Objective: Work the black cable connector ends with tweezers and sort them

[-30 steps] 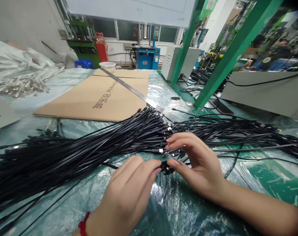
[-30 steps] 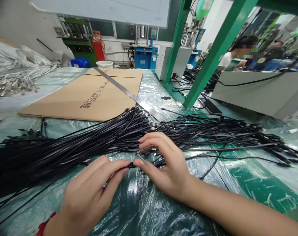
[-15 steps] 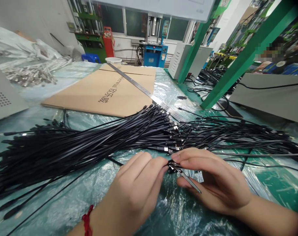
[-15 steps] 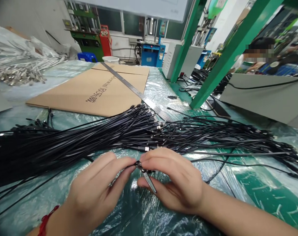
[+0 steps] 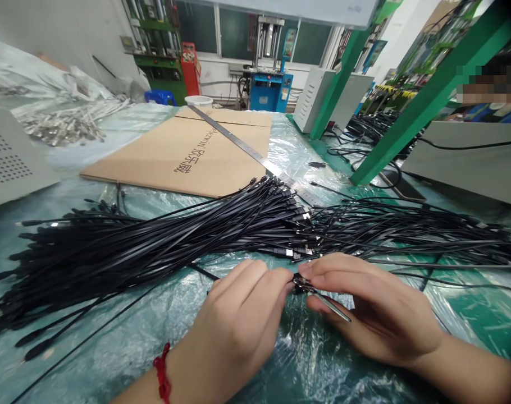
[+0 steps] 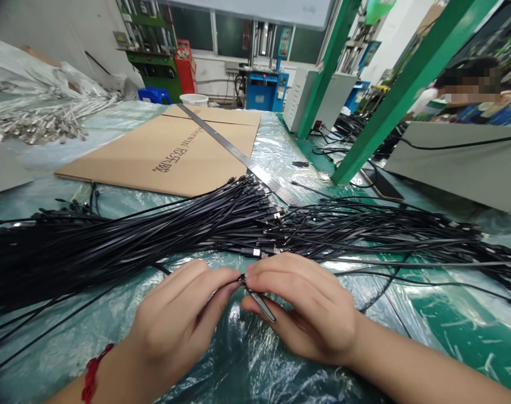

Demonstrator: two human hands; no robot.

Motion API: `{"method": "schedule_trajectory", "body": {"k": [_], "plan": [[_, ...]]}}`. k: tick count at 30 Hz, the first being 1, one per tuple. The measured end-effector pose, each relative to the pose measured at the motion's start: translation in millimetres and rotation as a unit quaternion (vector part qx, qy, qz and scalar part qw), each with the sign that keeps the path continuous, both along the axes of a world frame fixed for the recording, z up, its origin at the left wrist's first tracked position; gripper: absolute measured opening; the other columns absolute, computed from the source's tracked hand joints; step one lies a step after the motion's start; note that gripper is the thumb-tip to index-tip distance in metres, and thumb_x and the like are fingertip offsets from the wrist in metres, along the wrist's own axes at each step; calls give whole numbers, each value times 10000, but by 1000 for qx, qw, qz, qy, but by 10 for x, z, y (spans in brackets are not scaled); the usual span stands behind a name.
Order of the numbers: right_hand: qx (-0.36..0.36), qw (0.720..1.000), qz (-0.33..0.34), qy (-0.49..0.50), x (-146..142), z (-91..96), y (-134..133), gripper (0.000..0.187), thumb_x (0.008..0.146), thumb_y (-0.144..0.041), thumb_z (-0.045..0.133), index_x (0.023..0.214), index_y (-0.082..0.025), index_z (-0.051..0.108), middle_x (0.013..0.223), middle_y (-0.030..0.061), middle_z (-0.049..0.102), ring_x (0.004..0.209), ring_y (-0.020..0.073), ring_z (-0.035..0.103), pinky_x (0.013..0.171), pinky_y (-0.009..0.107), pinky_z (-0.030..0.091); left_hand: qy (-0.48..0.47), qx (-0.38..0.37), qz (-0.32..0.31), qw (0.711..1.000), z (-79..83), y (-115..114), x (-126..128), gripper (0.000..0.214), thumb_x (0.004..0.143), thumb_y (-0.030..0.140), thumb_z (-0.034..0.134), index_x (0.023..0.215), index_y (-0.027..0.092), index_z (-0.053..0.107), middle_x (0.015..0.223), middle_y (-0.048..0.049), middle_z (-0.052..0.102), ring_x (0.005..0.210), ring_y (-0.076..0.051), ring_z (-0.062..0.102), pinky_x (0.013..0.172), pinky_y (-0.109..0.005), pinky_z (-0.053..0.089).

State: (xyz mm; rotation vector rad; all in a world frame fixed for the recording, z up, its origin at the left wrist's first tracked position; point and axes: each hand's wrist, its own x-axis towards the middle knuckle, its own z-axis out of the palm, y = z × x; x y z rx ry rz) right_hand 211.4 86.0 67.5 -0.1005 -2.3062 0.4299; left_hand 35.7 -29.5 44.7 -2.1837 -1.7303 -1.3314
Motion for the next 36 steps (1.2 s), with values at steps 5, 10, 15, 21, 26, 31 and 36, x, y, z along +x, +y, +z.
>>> {"method": "schedule_trajectory", "body": {"k": [5,10,15,21,26,31,36], "plan": [[2,1000,16,-1,22,-24,10,315,843,-54,712,1129,-161,633,984,61,758,971,152,729,895,258,624,-1,3,-6,1000,-20,-2,0,159,986,59,517,1077,153,606,824,-25,594,722,-155,514,666,-307,428],[-128,991,-24,41,-10,-143,37,317,858,-98,712,1130,-235,629,1015,36,719,969,154,709,875,277,609,-1,1,-8,1000,-22,-6,-5,158,985,78,548,1105,165,601,822,-11,597,729,-146,527,698,-292,439],[-459,887,-45,35,-145,-155,68,192,905,-276,699,1073,-241,612,983,19,668,753,99,697,672,208,599,-12,-5,6,1000,-25,7,-13,142,994,124,552,1114,184,598,839,-17,616,739,-151,562,702,-290,461],[-548,834,6,70,-212,-158,45,265,836,-295,774,1033,-194,628,914,8,648,744,66,648,649,156,558,-10,-19,2,1000,-82,17,-26,141,997,181,570,1132,215,583,903,-27,663,768,-171,615,704,-307,482],[-587,808,24,49,-258,-197,-6,346,819,-395,781,1028,-193,594,851,-5,642,662,88,658,600,200,568,-7,-16,-3,1000,-85,46,-60,133,1015,200,544,1140,230,580,920,-23,682,789,-175,641,714,-305,486],[-529,843,-23,94,-315,-127,-3,378,780,-417,812,1005,-183,619,861,7,670,680,94,657,660,228,585,-13,-6,25,1000,-48,88,-95,124,1011,212,533,1115,231,596,882,-12,675,766,-164,645,687,-281,495],[-467,871,-65,137,-189,58,110,393,761,-428,827,994,-161,658,814,30,695,669,121,671,634,251,597,7,-1,50,999,-95,171,-203,94,1003,192,506,1067,199,575,877,-20,658,744,-153,628,716,-290,507]]}}
